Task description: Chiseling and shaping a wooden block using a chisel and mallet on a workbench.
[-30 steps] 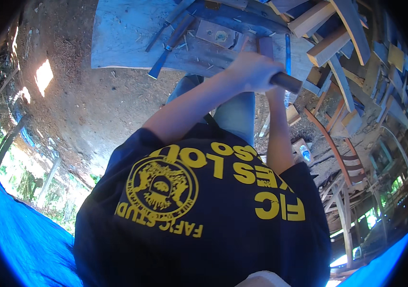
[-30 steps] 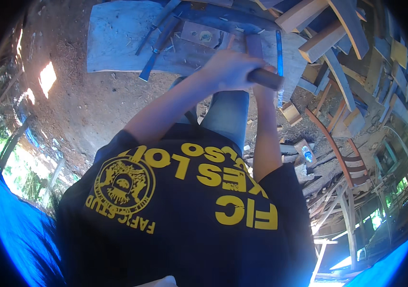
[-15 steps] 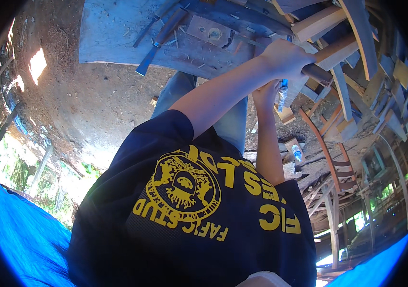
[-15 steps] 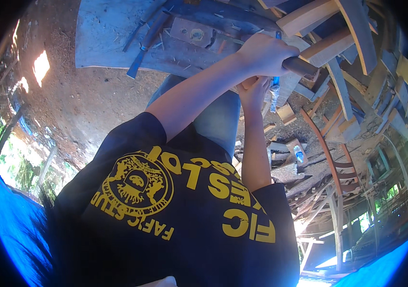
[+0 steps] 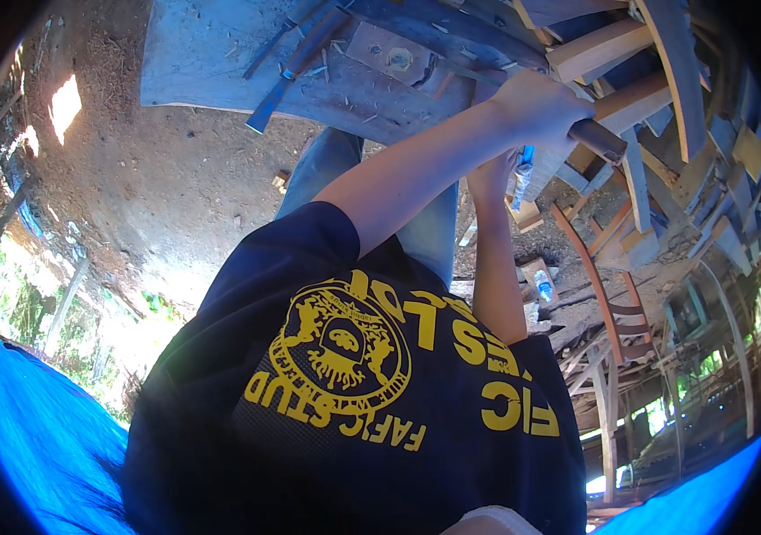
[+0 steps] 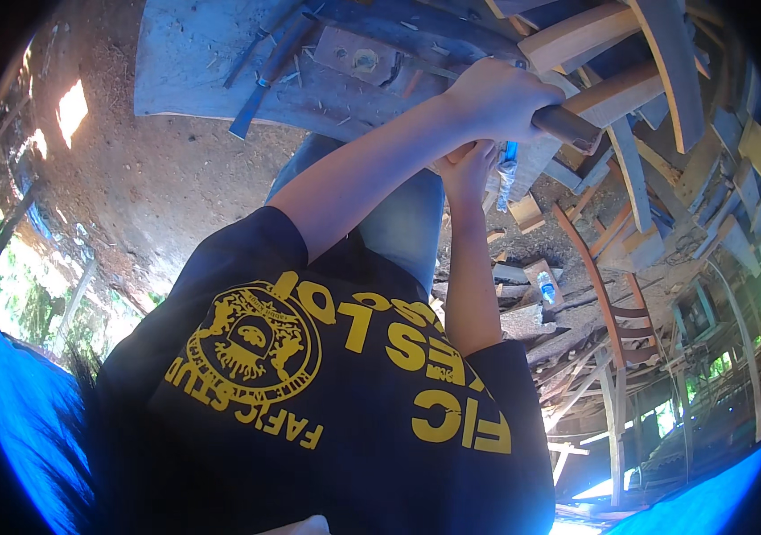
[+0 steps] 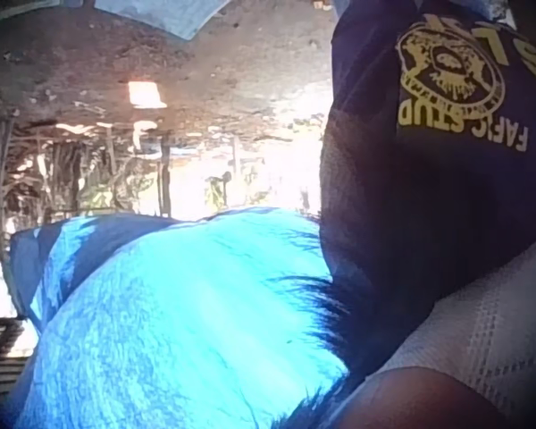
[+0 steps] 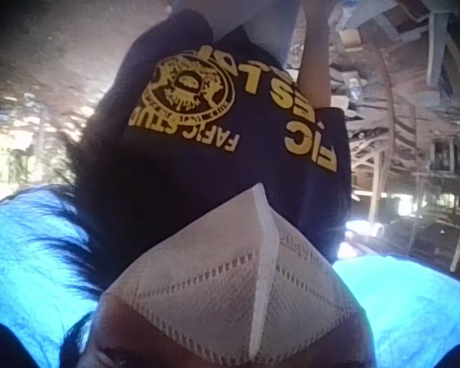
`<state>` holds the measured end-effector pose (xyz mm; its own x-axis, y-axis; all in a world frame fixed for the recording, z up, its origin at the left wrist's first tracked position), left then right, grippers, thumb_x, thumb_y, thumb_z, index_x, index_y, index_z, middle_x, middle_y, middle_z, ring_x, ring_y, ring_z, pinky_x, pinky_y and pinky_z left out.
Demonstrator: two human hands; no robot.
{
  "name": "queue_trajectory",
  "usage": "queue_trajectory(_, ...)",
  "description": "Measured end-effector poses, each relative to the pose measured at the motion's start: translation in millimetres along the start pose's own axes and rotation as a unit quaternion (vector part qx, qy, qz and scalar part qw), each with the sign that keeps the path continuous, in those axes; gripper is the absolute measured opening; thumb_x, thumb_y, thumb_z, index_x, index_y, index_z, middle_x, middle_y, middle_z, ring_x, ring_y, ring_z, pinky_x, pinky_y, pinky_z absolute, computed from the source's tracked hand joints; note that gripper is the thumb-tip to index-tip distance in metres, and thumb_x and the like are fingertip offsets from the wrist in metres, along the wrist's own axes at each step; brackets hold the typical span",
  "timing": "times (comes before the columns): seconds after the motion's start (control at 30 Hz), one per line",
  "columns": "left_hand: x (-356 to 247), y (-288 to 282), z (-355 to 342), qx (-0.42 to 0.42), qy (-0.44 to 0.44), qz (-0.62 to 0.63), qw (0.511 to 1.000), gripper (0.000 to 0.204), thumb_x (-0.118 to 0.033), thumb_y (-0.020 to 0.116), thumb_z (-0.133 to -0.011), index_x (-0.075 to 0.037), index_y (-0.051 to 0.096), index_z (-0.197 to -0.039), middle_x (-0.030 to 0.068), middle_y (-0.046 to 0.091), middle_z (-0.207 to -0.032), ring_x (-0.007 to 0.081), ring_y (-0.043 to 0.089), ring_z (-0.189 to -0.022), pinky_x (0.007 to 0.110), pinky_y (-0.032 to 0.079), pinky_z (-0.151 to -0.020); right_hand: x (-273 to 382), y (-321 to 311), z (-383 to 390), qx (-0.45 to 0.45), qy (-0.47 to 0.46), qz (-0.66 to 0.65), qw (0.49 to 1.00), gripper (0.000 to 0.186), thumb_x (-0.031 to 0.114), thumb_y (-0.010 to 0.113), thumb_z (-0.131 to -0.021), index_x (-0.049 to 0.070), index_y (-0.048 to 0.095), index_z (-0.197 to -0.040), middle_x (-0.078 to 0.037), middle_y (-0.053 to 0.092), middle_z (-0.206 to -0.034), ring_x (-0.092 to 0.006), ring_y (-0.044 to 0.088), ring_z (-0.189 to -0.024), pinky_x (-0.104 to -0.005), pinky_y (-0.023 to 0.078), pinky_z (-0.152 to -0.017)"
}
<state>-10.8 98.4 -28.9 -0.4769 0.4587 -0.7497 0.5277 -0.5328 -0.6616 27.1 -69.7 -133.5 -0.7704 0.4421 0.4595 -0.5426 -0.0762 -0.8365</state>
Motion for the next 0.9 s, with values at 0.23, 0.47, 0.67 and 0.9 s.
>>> queue_trajectory(0.23, -1, -1, 1, 0.020, 0.011, -0.010, 1.000, 0.020, -0.031, 0.067, -0.075, -0.026, 0.066, -0.094, 0.0035, 0.067, -0.072, 0.0237, 0.068, -0.069, 0.038, 0.054, -0.059, 2, -4, 0, -0.019, -0.018, -0.026, 0.999, 0.091, 0.035, 0.085, -0.067, 0.002, 0.030, -0.132, -0.024, 0.041, -0.129, -0.0454, 0.037, -0.124, -0.0574, 0.028, -0.104)
queue_trajectory(0.47, 0, -9, 5, -0.010, 0.013, 0.012, 1.000, 0.020, -0.035, 0.069, -0.073, -0.024, 0.065, -0.090, 0.0028, 0.066, -0.072, 0.0246, 0.067, -0.067, 0.038, 0.053, -0.058, -10, -2, 4, 0.002, -0.006, -0.050, 0.999, 0.089, 0.035, 0.083, -0.069, 0.002, 0.031, -0.133, -0.023, 0.043, -0.129, -0.0430, 0.040, -0.122, -0.0550, 0.032, -0.102)
queue_trajectory(0.67, 13, -22, 8, -0.099, 0.015, 0.067, 0.993, 0.028, -0.038, 0.074, -0.068, -0.022, 0.067, -0.090, 0.0028, 0.066, -0.072, 0.0244, 0.066, -0.068, 0.036, 0.053, -0.061, -26, -27, 6, 0.083, 0.202, -0.453, 0.864, 0.052, 0.031, 0.065, -0.084, 0.000, 0.046, -0.121, -0.016, 0.063, -0.090, -0.0224, 0.063, -0.069, -0.0307, 0.048, -0.052)
queue_trajectory(0.9, 20, -23, 9, -0.130, 0.019, 0.104, 0.986, 0.028, -0.035, 0.076, -0.067, -0.021, 0.068, -0.089, 0.0021, 0.066, -0.072, 0.0240, 0.066, -0.067, 0.036, 0.053, -0.060, 30, -172, 12, -0.132, 0.181, -0.423, 0.878, 0.043, 0.043, 0.057, -0.091, 0.004, 0.050, -0.110, -0.010, 0.062, -0.077, -0.0169, 0.059, -0.061, -0.0213, 0.042, -0.047)
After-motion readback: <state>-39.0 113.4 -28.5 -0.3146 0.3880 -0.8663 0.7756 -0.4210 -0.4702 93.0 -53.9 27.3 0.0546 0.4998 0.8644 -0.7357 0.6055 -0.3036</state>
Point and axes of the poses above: each hand's wrist, its own z-axis away from the middle knuckle, its own y-axis out of the palm, x = y × z, the point moved 3 cm from there along -z, towards the middle knuckle
